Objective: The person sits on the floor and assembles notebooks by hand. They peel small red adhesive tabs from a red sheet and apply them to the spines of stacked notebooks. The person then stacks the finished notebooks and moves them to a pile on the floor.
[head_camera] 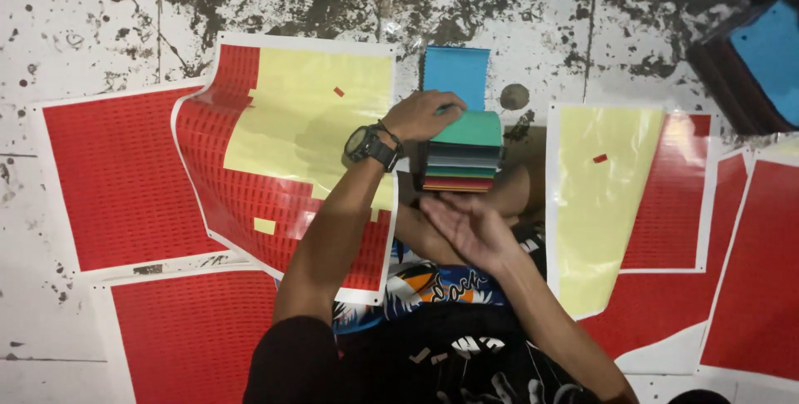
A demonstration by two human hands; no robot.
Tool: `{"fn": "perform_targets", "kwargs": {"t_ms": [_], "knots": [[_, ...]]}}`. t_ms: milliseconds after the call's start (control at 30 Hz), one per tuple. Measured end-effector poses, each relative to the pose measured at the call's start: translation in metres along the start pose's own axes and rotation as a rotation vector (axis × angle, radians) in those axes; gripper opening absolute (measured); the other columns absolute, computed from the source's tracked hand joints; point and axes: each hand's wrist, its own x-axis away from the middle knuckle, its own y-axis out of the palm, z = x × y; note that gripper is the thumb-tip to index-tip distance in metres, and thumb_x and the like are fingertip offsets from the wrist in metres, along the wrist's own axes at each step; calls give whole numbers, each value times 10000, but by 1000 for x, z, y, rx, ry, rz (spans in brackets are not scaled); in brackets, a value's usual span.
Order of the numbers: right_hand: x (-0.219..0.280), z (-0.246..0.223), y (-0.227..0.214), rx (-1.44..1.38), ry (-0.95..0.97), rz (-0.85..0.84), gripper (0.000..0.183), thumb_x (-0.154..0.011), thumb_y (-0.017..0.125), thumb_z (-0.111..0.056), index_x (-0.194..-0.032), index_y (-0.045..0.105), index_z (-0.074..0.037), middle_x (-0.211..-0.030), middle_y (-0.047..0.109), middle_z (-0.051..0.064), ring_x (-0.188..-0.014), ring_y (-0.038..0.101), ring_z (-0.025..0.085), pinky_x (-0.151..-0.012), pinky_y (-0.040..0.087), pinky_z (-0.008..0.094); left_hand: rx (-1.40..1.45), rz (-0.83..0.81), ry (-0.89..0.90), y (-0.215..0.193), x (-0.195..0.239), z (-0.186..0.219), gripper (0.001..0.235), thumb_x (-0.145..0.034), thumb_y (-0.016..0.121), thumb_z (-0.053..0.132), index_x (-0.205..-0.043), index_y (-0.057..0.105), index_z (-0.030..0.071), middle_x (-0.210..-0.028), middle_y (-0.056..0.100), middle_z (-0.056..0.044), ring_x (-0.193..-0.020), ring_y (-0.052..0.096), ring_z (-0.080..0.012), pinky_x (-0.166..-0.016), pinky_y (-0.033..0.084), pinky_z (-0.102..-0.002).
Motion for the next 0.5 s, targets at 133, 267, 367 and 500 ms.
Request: {"fn": "perform_targets", "kwargs": {"t_ms": [133,267,367,500], "knots": [[-57,-3,-43,-147,-61,2,486,-909,546,-83,-1351,442,89,-1468,454,255,-1355,534,400,-1125,483,395,-23,18,7,3,11,11,457,-1045,408,427,-1360,632,183,-1298,656,-187,-1304,562,-420,-1109,425,-574],[-60,-9,-35,-116,-50,58,588,-849,619,-184,-1336,350,5,-1366,346,206,-1390,397,388,-1208,339,484,-54,-16,15,0,20,31,476,-1048,341,396,-1403,602,214,-1303,651,-193,-1293,559,-438,-1133,389,-604],[-58,-13,-16,-159,-71,63,577,-812,637,-143,-1288,338,-12,-1333,298,149,-1421,326,369,-1250,259,505,-47,-22,-13,-6,21,34,484,-1048,334,410,-1428,590,250,-1318,646,-182,-1303,552,-434,-1154,365,-601],[-60,-10,-14,-190,-100,93,389,-784,666,-142,-1077,417,-85,-1156,392,36,-1282,448,325,-1223,329,516,-30,-42,-40,-5,22,34,511,-1049,337,454,-1454,567,243,-1339,623,-199,-1310,533,-456,-1162,335,-616]]}}
